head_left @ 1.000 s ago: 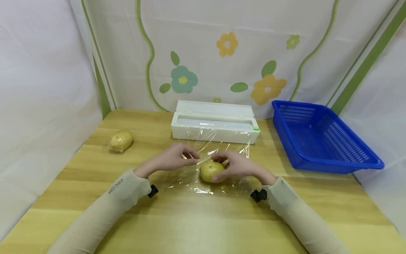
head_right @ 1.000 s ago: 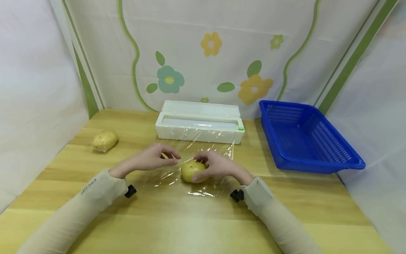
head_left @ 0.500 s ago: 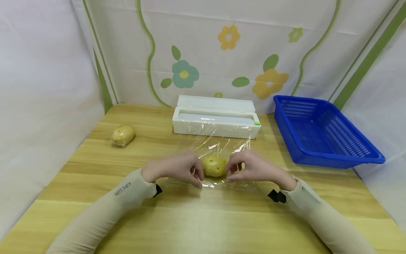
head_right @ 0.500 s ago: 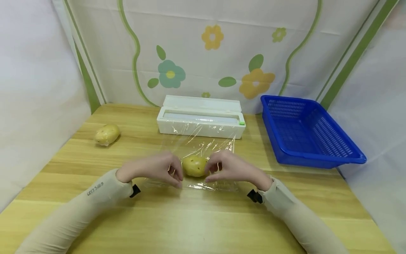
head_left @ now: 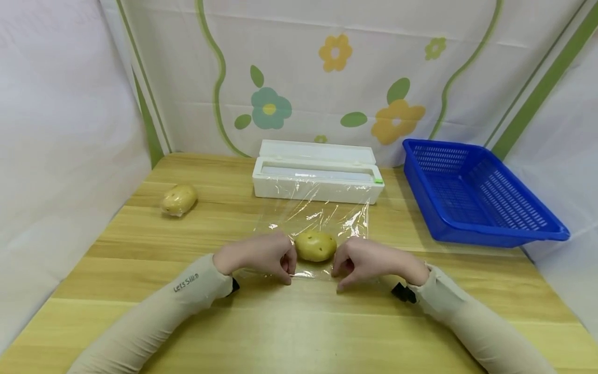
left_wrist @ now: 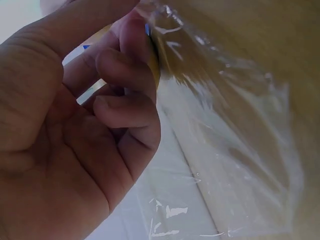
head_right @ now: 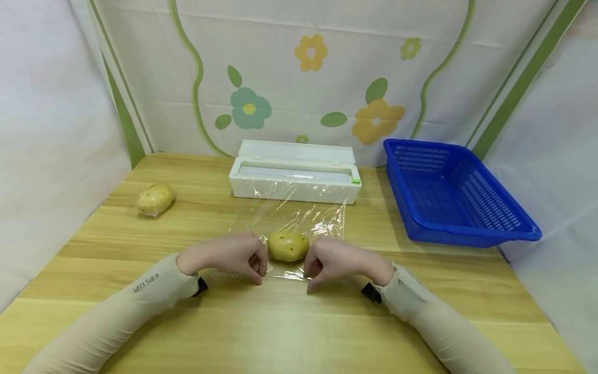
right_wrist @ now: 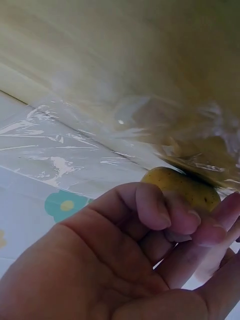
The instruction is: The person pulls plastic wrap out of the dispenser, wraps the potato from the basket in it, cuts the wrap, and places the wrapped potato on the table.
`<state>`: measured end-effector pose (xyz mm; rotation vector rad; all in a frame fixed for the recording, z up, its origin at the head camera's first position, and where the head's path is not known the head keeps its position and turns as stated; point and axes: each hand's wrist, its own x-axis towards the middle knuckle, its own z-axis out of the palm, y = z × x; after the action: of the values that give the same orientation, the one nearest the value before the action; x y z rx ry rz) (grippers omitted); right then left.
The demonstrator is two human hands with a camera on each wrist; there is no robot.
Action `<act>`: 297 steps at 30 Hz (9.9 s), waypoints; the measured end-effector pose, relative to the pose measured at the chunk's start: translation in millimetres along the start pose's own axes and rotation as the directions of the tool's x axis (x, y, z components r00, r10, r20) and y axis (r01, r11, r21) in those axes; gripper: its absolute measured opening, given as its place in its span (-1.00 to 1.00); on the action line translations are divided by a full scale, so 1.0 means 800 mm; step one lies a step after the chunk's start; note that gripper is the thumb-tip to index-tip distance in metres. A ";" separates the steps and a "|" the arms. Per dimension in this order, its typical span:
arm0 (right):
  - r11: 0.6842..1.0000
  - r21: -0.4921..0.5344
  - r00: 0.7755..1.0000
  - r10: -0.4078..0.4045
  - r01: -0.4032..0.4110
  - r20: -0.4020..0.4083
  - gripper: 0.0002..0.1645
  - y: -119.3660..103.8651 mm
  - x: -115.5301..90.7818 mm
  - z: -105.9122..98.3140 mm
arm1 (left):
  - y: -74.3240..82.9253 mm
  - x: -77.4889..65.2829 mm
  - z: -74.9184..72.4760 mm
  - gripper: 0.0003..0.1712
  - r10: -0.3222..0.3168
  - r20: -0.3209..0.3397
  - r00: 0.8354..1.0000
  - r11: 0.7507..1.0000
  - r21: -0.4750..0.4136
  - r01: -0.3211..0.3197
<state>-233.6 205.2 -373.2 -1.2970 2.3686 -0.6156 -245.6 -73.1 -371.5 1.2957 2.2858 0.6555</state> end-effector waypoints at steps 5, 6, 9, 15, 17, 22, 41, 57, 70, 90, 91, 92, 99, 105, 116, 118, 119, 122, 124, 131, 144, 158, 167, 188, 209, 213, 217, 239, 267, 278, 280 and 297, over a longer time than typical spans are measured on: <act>0.999 -0.012 0.999 -0.035 0.035 -0.004 -0.85 0.002 0.002 0.004 | -0.005 0.000 0.002 -0.82 0.026 -0.004 1.000 1.000 -0.005 -0.026; 0.999 -0.009 0.999 -0.041 0.041 -0.005 -0.86 0.002 0.002 0.005 | -0.006 0.000 0.002 -0.82 0.029 -0.008 1.000 1.000 -0.007 -0.029; 0.998 0.008 0.997 -0.070 0.070 -0.014 -0.88 0.004 0.002 0.006 | -0.011 0.000 0.001 -0.83 0.042 -0.019 0.999 0.999 -0.018 -0.042; 0.992 0.044 0.991 -0.117 0.120 -0.070 -0.83 0.002 -0.002 -0.001 | -0.012 -0.004 -0.012 -0.87 0.052 -0.053 0.997 0.999 -0.008 -0.053; 0.991 0.045 0.987 -0.122 0.127 -0.101 -0.83 0.002 -0.003 -0.004 | -0.012 -0.005 -0.017 -0.88 0.057 -0.061 0.996 0.998 -0.008 -0.057; 0.990 0.008 0.969 -0.133 0.137 -0.207 -0.84 0.004 -0.005 -0.010 | -0.014 -0.009 -0.029 -0.89 0.080 -0.100 0.992 0.997 -0.004 -0.081; 0.997 0.052 0.925 -0.031 0.054 -0.379 -0.71 0.021 0.001 -0.011 | -0.030 -0.007 -0.031 -0.84 0.019 -0.160 0.987 1.000 0.021 -0.016; 0.978 0.210 0.919 0.067 0.017 -0.389 -0.81 0.021 0.008 -0.012 | 0.016 0.008 -0.017 0.16 -0.057 -0.214 0.975 0.976 0.192 0.099; 0.976 0.215 0.924 0.055 0.030 -0.378 -0.83 0.023 0.005 -0.017 | 0.001 0.037 -0.020 -0.40 0.049 -0.240 0.970 0.992 0.125 -0.019; 0.778 -0.596 0.818 -0.466 0.197 -0.338 -0.57 -0.003 0.000 -0.022 | -0.050 0.064 -0.065 -0.45 -0.016 0.005 1.000 0.994 -0.106 0.016; 0.774 -0.605 0.822 -0.461 0.187 -0.335 -0.55 -0.002 0.003 -0.021 | -0.050 0.064 -0.066 -0.47 -0.014 0.014 1.000 0.993 -0.119 0.015; 0.766 -0.617 0.822 -0.461 0.179 -0.334 -0.52 -0.001 0.005 -0.021 | -0.051 0.064 -0.067 -0.47 -0.008 0.021 1.000 0.992 -0.125 0.010; 0.769 -0.633 0.829 -0.411 0.090 -0.381 -0.35 0.006 0.016 -0.017 | -0.059 0.068 -0.071 -0.54 0.032 0.026 0.999 0.981 -0.194 -0.026; 0.838 -0.545 0.841 -0.297 0.004 -0.452 -0.24 0.013 0.023 -0.015 | -0.065 0.070 -0.069 -0.47 -0.063 -0.001 0.998 0.958 -0.281 0.060; 0.903 -0.429 0.860 -0.195 -0.031 -0.472 -0.29 0.028 0.041 -0.023 | -0.016 0.040 -0.061 -0.43 -0.081 -0.454 0.887 0.994 0.034 0.108; 0.924 -0.381 0.869 -0.169 -0.024 -0.464 -0.31 0.031 0.042 -0.026 | -0.007 0.034 -0.055 -0.49 0.053 -0.543 0.838 0.973 0.217 0.079; 0.936 -0.351 0.874 -0.154 -0.020 -0.460 -0.32 0.033 0.043 -0.028 | -0.003 0.031 -0.052 -0.51 0.126 -0.567 0.814 0.952 0.300 0.061; 0.966 -0.258 0.886 -0.107 -0.015 -0.452 -0.35 0.039 0.045 -0.033 | -0.002 0.029 -0.040 -0.51 0.314 -0.572 0.758 0.875 0.483 0.002; 0.979 -0.203 0.888 -0.078 -0.017 -0.453 -0.37 0.043 0.046 -0.035 | -0.005 0.029 -0.034 -0.46 0.371 -0.546 0.751 0.842 0.538 -0.024; 0.997 -0.065 0.881 -0.005 -0.029 -0.473 -0.38 0.049 0.047 -0.037 | -0.013 0.038 -0.027 -0.34 0.345 -0.507 0.790 0.837 0.547 -0.014; 0.981 0.140 0.882 0.184 -0.136 -0.435 -0.38 0.054 0.048 -0.032 | -0.039 0.068 -0.029 -0.22 0.099 -0.466 0.879 0.928 0.363 0.087; 0.884 -0.465 0.852 -0.212 -0.041 -0.479 0.03 0.043 0.044 -0.033 | -0.071 0.078 -0.051 -0.29 -0.023 -0.365 0.931 0.990 0.122 0.072; 0.840 -0.539 0.868 -0.220 -0.064 -0.445 -0.13 0.048 0.055 -0.024 | -0.068 0.079 -0.059 -0.24 -0.049 -0.333 0.942 0.977 0.181 0.115; 0.956 -0.281 0.825 -0.096 -0.078 -0.557 -0.25 0.076 0.073 -0.040 | -0.047 0.077 -0.057 -0.14 0.123 -0.487 0.865 0.811 0.552 0.195; 0.986 0.119 0.867 0.163 -0.121 -0.471 -0.43 0.085 0.064 -0.065 | -0.062 0.096 -0.055 -0.27 0.112 -0.550 0.827 0.786 0.558 0.265; 0.991 0.048 0.854 0.134 -0.127 -0.502 -0.35 0.081 0.066 -0.064 | -0.066 0.096 -0.057 -0.29 0.136 -0.530 0.837 0.760 0.598 0.255; 0.963 -0.236 0.818 -0.031 -0.129 -0.575 -0.21 0.077 0.070 -0.058 | -0.069 0.096 -0.057 -0.30 0.152 -0.528 0.835 0.743 0.618 0.255; 0.954 -0.275 0.735 -0.102 -0.118 -0.670 -0.42 0.080 0.076 -0.056 | -0.066 0.102 -0.061 -0.40 0.176 -0.557 0.812 0.754 0.607 0.253; 0.952 -0.123 0.809 0.164 -0.279 -0.565 -0.50 0.077 0.090 -0.066 | -0.080 0.104 -0.051 -0.51 0.133 -0.512 0.848 0.790 0.572 0.221; 0.932 -0.184 0.834 0.177 -0.313 -0.523 -0.64 0.071 0.075 -0.076 | -0.061 0.107 -0.049 -0.52 0.098 -0.442 0.892 0.732 0.639 0.237; 0.930 -0.186 0.841 0.184 -0.317 -0.509 -0.66 0.069 0.072 -0.078 | -0.057 0.107 -0.050 -0.54 0.092 -0.439 0.894 0.728 0.643 0.240; 0.887 0.229 0.407 0.396 -0.401 -0.823 -0.50 0.085 -0.006 -0.082 | -0.045 0.102 -0.046 -0.46 -0.044 -0.472 0.880 0.740 0.576 0.346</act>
<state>-311.7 254.5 -354.4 -0.2897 3.2901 -1.3187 -329.0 -25.1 -374.6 1.2173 3.1580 0.0346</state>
